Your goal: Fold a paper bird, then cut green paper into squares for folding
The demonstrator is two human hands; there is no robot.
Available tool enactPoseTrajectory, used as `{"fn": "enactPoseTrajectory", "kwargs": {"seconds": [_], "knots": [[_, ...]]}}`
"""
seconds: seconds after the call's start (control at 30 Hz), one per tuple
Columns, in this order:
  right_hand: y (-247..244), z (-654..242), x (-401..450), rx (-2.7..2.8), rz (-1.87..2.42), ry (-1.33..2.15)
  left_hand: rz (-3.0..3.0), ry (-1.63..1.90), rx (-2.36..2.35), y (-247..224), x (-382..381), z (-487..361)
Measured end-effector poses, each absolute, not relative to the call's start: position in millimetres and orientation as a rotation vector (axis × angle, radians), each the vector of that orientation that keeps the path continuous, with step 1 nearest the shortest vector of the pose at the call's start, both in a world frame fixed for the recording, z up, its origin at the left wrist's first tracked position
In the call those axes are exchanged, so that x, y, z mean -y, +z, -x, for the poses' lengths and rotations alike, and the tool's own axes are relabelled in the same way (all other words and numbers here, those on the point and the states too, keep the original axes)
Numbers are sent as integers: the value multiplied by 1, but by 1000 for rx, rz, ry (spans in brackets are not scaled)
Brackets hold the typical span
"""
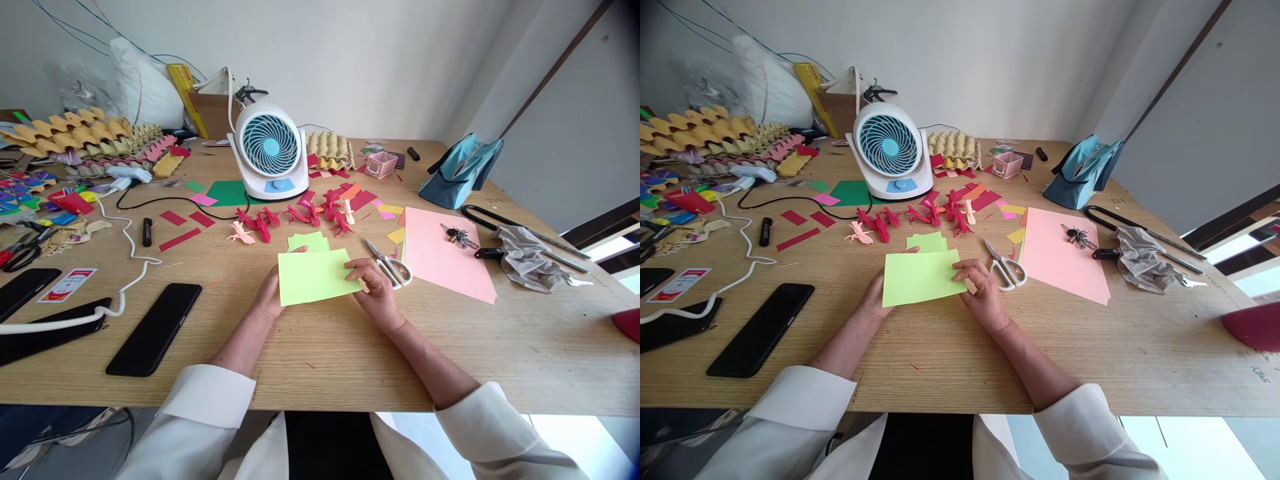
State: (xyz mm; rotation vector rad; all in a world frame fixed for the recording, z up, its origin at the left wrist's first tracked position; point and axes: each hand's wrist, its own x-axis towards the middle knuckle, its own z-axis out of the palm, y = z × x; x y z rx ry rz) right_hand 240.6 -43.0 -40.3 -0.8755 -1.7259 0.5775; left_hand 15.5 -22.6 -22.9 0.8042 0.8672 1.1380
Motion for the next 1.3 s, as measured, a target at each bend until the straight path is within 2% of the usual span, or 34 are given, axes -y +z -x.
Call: {"fn": "enactPoseTrajectory", "kwargs": {"seconds": [0.17,0.43,0.9,1.07,1.3], "knots": [[-37,-242,44,1796,881,451,-729,1098,-828,-24,23,-14],[-37,-246,42,1847,877,463,-722,1104,-809,-21,24,-9],[-27,-248,44,1888,678,913,-962,702,-765,-33,34,-10],[-40,-246,40,1658,755,1011,-913,968,-910,-37,27,-15],[-45,-244,44,1831,822,986,-670,1335,-1005,-37,18,-15]]}}
